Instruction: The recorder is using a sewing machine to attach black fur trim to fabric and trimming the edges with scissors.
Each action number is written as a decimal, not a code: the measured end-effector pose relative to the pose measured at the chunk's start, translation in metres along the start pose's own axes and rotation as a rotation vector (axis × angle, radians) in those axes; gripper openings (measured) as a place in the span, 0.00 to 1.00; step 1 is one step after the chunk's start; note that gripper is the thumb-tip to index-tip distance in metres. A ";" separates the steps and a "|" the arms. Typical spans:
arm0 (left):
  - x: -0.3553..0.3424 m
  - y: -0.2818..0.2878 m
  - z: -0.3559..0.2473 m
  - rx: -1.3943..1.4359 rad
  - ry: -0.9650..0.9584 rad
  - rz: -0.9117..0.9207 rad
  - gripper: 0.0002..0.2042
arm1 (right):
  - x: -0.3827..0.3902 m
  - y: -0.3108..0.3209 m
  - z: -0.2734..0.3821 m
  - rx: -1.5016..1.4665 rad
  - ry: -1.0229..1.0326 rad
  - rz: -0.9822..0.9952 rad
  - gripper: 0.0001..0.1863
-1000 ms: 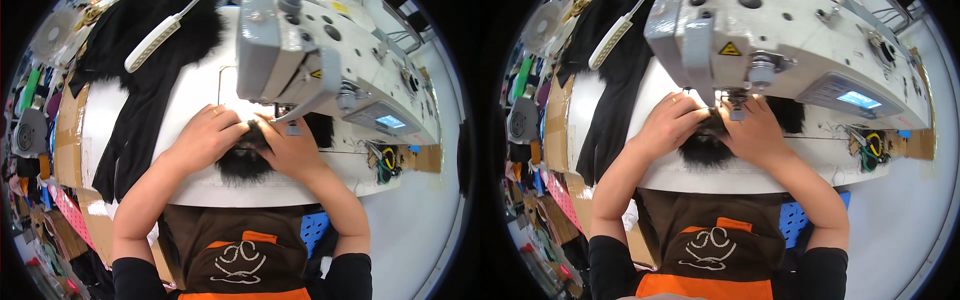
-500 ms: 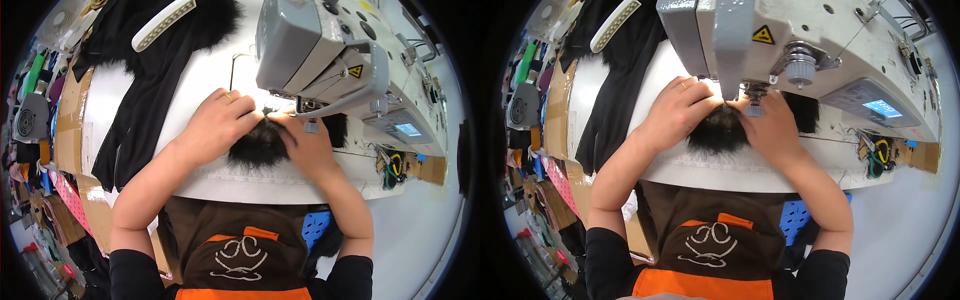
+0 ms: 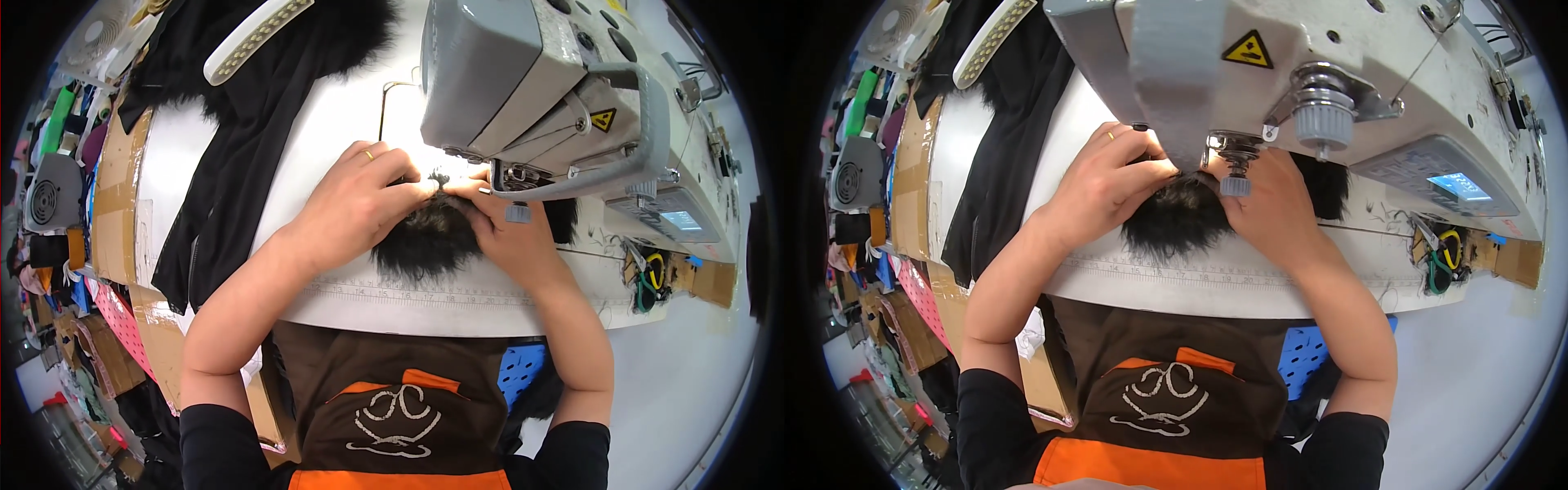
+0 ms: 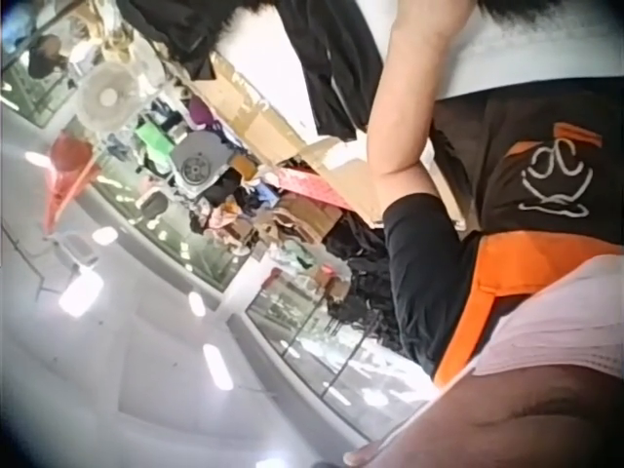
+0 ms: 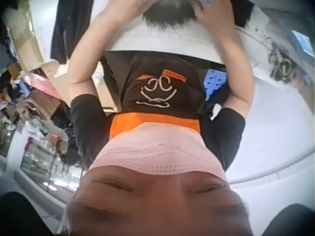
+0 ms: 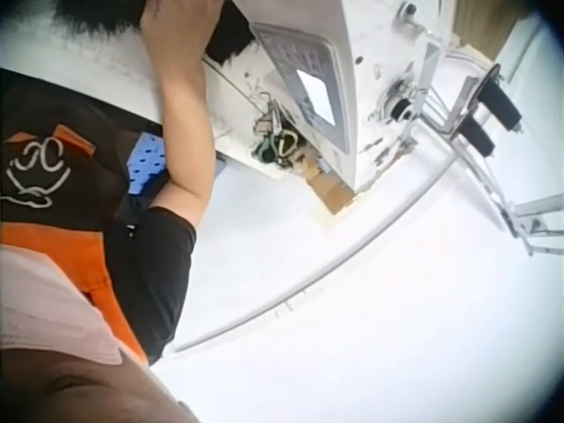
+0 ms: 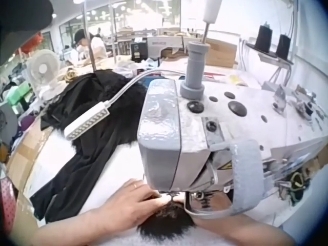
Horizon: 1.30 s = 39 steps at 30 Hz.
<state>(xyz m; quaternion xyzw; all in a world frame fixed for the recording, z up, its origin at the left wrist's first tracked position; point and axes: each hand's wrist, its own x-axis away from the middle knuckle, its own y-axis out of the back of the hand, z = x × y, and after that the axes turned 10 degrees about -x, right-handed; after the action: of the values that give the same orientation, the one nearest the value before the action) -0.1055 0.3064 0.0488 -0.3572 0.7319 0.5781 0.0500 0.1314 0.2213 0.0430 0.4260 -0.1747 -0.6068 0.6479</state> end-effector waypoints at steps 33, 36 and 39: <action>-0.005 -0.005 0.010 0.017 0.190 0.029 0.05 | -0.008 -0.007 -0.013 -0.219 -0.105 0.010 0.09; -0.012 -0.010 0.018 -0.012 0.177 0.017 0.06 | 0.002 -0.011 -0.042 0.095 -0.079 0.101 0.11; -0.014 -0.010 0.021 -0.014 0.178 0.021 0.06 | 0.003 -0.017 -0.054 0.090 -0.300 0.206 0.17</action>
<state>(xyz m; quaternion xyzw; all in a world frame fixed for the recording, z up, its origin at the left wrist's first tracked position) -0.0965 0.3303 0.0411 -0.3998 0.7330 0.5498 -0.0239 0.1612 0.2382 -0.0023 0.3392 -0.3392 -0.5855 0.6535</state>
